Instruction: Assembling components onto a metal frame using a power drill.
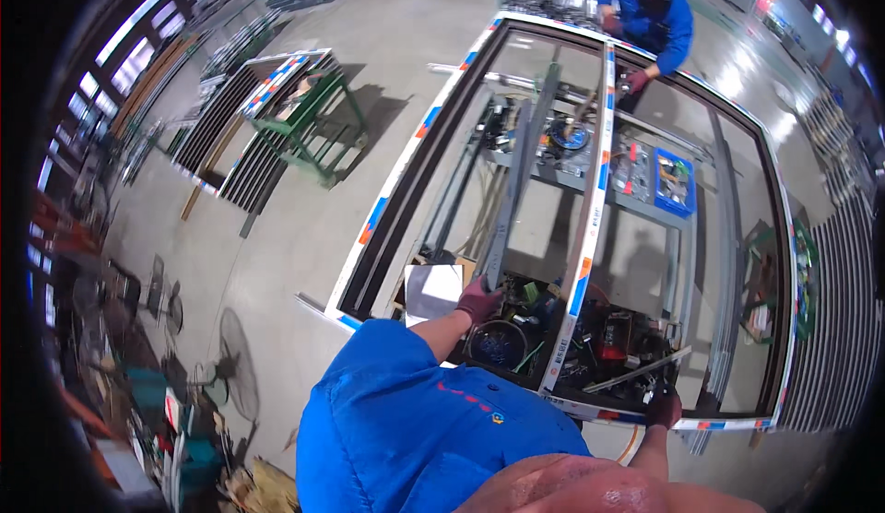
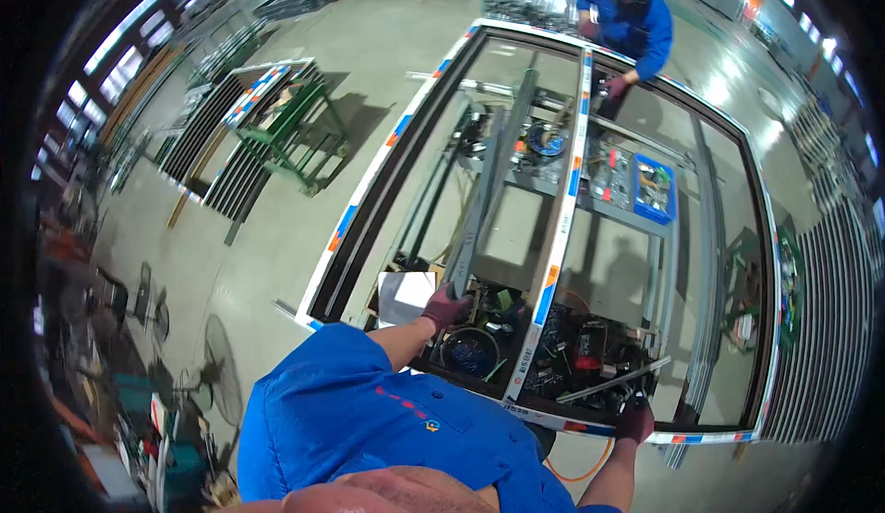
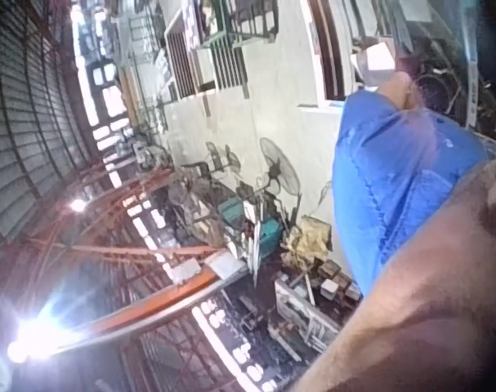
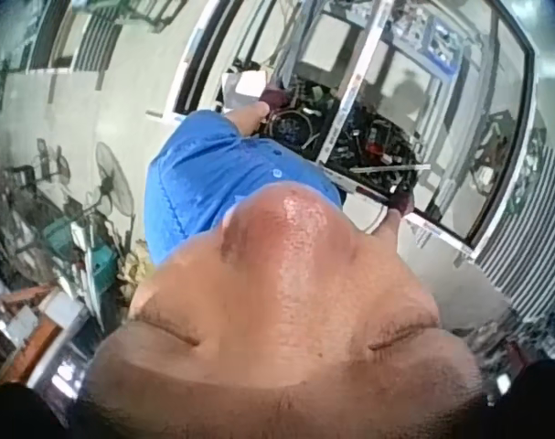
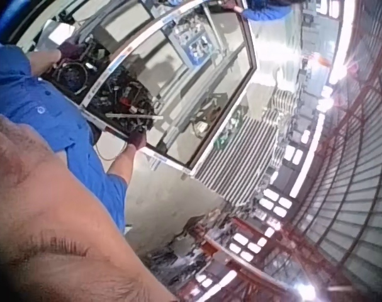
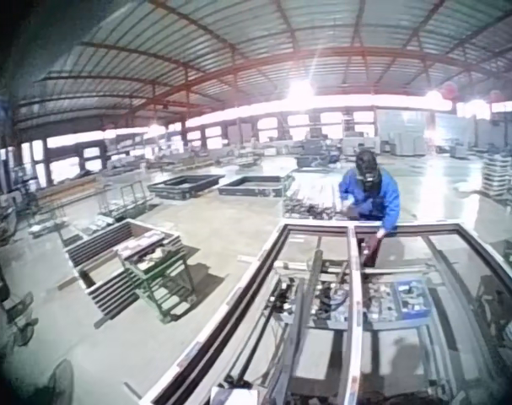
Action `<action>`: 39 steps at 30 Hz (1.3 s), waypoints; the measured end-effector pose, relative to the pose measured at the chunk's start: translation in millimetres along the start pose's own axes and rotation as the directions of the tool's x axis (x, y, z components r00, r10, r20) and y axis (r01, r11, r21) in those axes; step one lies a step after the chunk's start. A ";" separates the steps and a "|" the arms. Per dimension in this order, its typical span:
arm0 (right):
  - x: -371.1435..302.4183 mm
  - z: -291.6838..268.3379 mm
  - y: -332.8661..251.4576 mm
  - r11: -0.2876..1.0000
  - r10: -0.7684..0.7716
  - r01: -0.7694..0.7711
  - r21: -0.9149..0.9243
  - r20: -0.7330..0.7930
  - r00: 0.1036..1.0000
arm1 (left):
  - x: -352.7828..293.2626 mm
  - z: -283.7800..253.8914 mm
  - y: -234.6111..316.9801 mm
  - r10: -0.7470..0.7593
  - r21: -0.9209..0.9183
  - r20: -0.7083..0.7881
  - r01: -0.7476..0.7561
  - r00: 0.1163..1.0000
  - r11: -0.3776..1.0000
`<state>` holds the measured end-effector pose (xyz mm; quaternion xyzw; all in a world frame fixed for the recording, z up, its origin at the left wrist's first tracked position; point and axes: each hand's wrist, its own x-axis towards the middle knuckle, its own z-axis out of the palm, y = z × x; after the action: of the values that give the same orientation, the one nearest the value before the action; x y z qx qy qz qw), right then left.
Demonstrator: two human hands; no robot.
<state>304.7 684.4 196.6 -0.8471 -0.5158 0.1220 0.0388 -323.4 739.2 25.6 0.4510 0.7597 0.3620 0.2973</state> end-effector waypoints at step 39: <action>-1.3 -12.2 -5.2 0.996 -0.017 0.029 0.083 -0.133 0.991 | 32.0 49.0 117.4 -0.002 -0.194 0.001 0.003 1.000 0.981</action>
<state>302.6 686.4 209.6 -0.8449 -0.5162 0.0869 0.1101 -243.4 820.7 90.1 0.4191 0.7211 0.4339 0.3407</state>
